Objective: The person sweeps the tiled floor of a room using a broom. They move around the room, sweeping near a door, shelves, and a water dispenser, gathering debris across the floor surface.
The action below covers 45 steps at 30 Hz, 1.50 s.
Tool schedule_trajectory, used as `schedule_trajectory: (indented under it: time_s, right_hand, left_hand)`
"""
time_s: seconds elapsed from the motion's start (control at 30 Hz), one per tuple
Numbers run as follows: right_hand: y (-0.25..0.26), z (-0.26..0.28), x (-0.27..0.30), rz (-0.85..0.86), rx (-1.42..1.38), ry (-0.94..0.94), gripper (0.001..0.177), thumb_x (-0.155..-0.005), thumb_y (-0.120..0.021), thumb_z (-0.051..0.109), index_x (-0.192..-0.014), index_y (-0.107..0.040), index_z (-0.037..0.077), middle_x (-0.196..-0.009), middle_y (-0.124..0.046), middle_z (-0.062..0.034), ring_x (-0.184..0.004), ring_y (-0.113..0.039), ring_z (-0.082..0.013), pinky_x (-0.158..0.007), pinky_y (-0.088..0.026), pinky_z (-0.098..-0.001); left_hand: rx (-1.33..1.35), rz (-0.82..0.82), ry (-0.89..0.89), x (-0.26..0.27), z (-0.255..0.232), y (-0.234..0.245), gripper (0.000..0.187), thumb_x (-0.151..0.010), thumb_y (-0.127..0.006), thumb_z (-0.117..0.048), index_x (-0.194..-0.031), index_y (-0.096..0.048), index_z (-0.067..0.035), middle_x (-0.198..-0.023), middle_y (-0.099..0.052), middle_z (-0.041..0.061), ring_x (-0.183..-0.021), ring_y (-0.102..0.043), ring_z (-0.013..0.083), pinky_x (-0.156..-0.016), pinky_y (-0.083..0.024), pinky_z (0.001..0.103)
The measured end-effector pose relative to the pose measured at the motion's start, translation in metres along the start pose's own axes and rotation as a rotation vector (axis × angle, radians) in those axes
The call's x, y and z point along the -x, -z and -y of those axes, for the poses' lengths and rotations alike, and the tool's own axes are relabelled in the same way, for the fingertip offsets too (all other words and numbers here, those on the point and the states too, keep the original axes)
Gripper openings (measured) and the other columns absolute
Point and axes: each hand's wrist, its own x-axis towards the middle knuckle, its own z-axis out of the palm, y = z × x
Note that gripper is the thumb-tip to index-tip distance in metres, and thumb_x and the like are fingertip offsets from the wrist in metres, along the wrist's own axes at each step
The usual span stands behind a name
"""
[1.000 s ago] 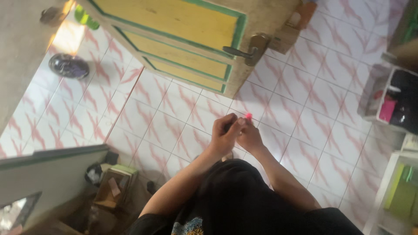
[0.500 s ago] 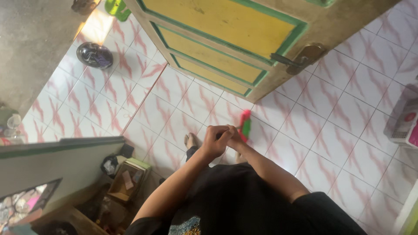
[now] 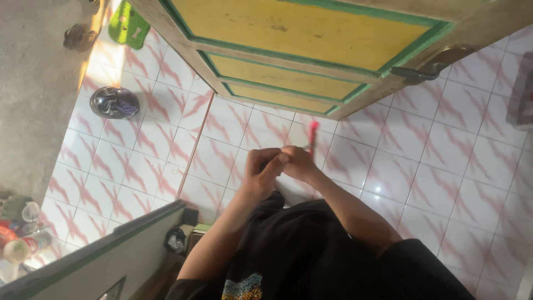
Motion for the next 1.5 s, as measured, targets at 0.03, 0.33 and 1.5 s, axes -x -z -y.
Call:
schedule_trajectory:
  time_s: [0.03, 0.33, 1.5]
  right_hand:
    - [-0.002, -0.011, 0.006, -0.027, -0.002, -0.057, 0.027, -0.078, -0.070, 0.031, -0.086, -0.069, 0.005, -0.092, -0.073, -0.0142, -0.093, -0.071, -0.0318, -0.078, -0.054, -0.0418]
    - [-0.095, -0.163, 0.018, -0.278, -0.059, -0.071, 0.033, -0.067, -0.077, 0.025, -0.072, -0.056, 0.000, -0.078, -0.062, -0.0185, -0.076, -0.064, -0.0331, -0.069, -0.048, -0.0424]
    - [-0.107, -0.140, -0.020, -0.198, -0.018, 0.084, 0.028, -0.070, -0.074, 0.026, -0.066, -0.057, 0.004, -0.078, -0.062, -0.0139, -0.077, -0.063, -0.0300, -0.068, -0.049, -0.0397]
  left_hand:
    - [0.060, 0.029, 0.038, -0.004, 0.013, 0.003, 0.026, -0.098, -0.062, -0.016, -0.082, -0.070, 0.002, -0.064, -0.052, -0.001, -0.060, -0.044, 0.0053, -0.053, -0.032, 0.027]
    - [-0.062, 0.171, 0.210, 0.007, 0.135, -0.012, 0.020, -0.098, -0.069, -0.013, -0.094, -0.074, 0.006, -0.067, -0.059, 0.010, -0.058, -0.047, 0.0120, -0.052, -0.036, 0.030]
    - [-0.109, 0.048, -0.143, 0.037, 0.175, 0.018, 0.020, -0.098, -0.062, -0.011, -0.105, -0.069, 0.007, -0.073, -0.059, 0.002, -0.066, -0.054, 0.0087, -0.059, -0.044, 0.026]
